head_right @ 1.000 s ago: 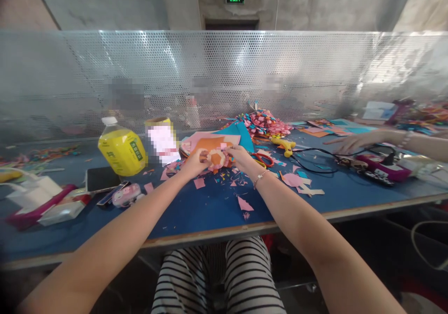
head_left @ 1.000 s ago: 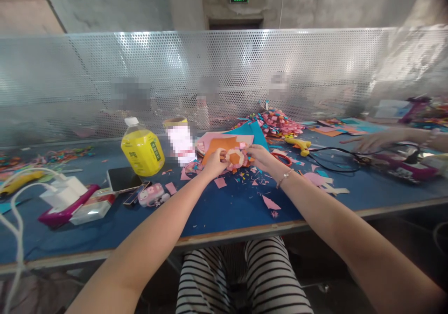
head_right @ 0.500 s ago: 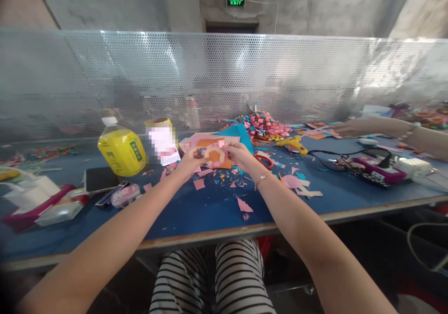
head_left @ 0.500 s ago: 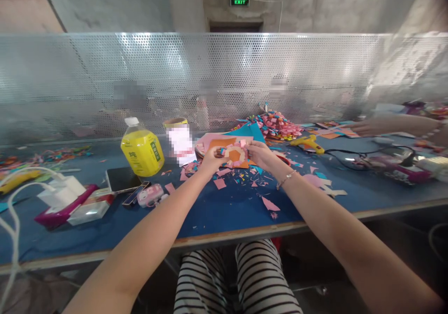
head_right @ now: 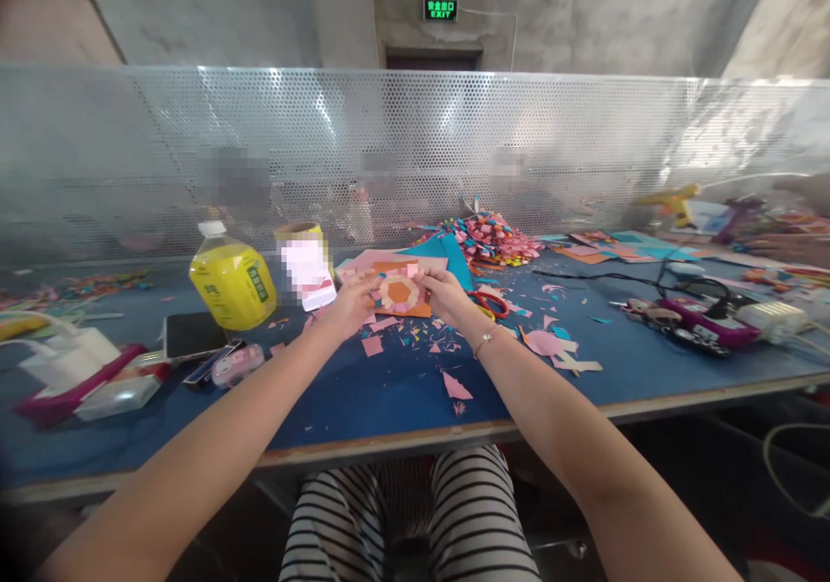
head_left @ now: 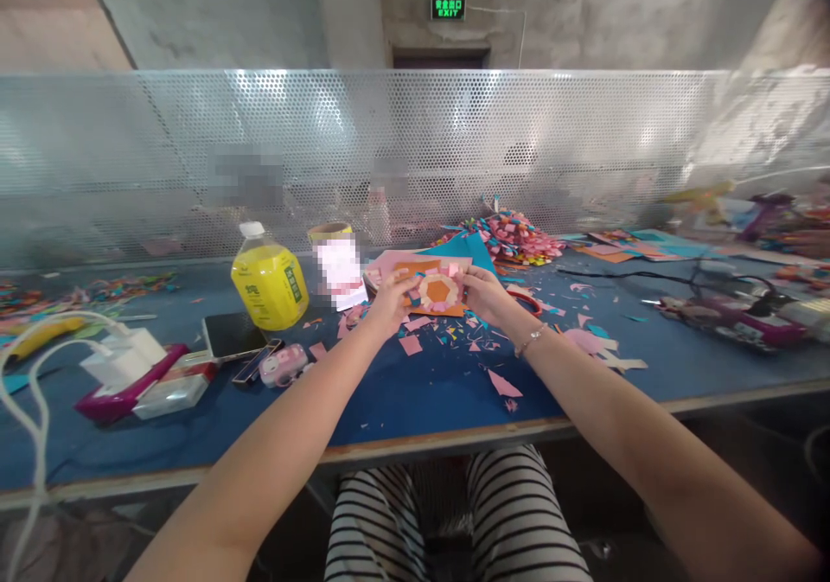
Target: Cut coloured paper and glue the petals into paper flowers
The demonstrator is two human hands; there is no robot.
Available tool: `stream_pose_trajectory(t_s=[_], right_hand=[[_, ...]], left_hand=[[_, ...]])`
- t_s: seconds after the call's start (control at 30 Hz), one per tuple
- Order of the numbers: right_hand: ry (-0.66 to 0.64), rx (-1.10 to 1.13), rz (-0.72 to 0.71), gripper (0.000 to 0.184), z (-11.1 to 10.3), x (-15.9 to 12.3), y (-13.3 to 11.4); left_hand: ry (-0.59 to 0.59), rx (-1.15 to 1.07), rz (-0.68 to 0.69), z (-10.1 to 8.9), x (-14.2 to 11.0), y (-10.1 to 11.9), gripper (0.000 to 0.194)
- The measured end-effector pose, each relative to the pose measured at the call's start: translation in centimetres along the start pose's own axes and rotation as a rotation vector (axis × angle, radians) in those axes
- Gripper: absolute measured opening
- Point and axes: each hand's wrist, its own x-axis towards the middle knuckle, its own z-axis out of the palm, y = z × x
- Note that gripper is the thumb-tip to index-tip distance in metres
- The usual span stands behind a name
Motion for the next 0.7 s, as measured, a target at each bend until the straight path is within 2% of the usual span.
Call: stream_pose_trajectory(t_s=[0.1, 0.17, 0.23, 0.3, 0.43, 0.5, 0.57, 0.63, 0.7], right_hand=[[-0.005, 0.058, -0.056, 0.023, 0.1, -0.2, -0.1], [0.005, 0.117, -0.079, 0.022, 0.2, -0.3, -0.2], [0.024, 0.165, -0.086, 0.021, 0.4, -0.4, -0.3], [0.029, 0.176, -0.075, 0.021, 0.5, -0.5, -0.4], [0.039, 0.147, -0.042, 0.021, 0.4, -0.2, -0.4], [0.111, 0.120, -0.075, 0.022, -0.1, 0.3, -0.5], [0.191, 0.045, -0.156, 0.023, -0.7, 0.8, -0.6], [0.212, -0.077, -0.259, 0.022, -1.4, 1.1, -0.6], [0.181, -0.214, -0.339, 0.020, -1.7, 1.2, -0.7]], left_hand=[[0.012, -0.162, -0.150, 0.4, -0.4, 0.3, 0.034], [-0.061, -0.170, -0.165, 0.8, -0.7, 0.3, 0.033], [-0.143, -0.127, -0.140, 1.3, -1.0, 0.1, 0.033], [-0.165, -0.098, -0.092, 1.6, -1.1, -0.2, 0.033], [-0.057, -0.075, 0.016, 1.5, -0.7, -0.5, 0.031], [0.014, 0.036, 0.131, 1.0, -0.6, -0.4, 0.033], [0.058, 0.268, 0.278, 0.4, -0.5, -0.1, 0.038], [0.038, 0.543, 0.383, 0.0, -0.6, 0.2, 0.044], [-0.015, 0.701, 0.424, -0.1, -0.9, 0.2, 0.047]])
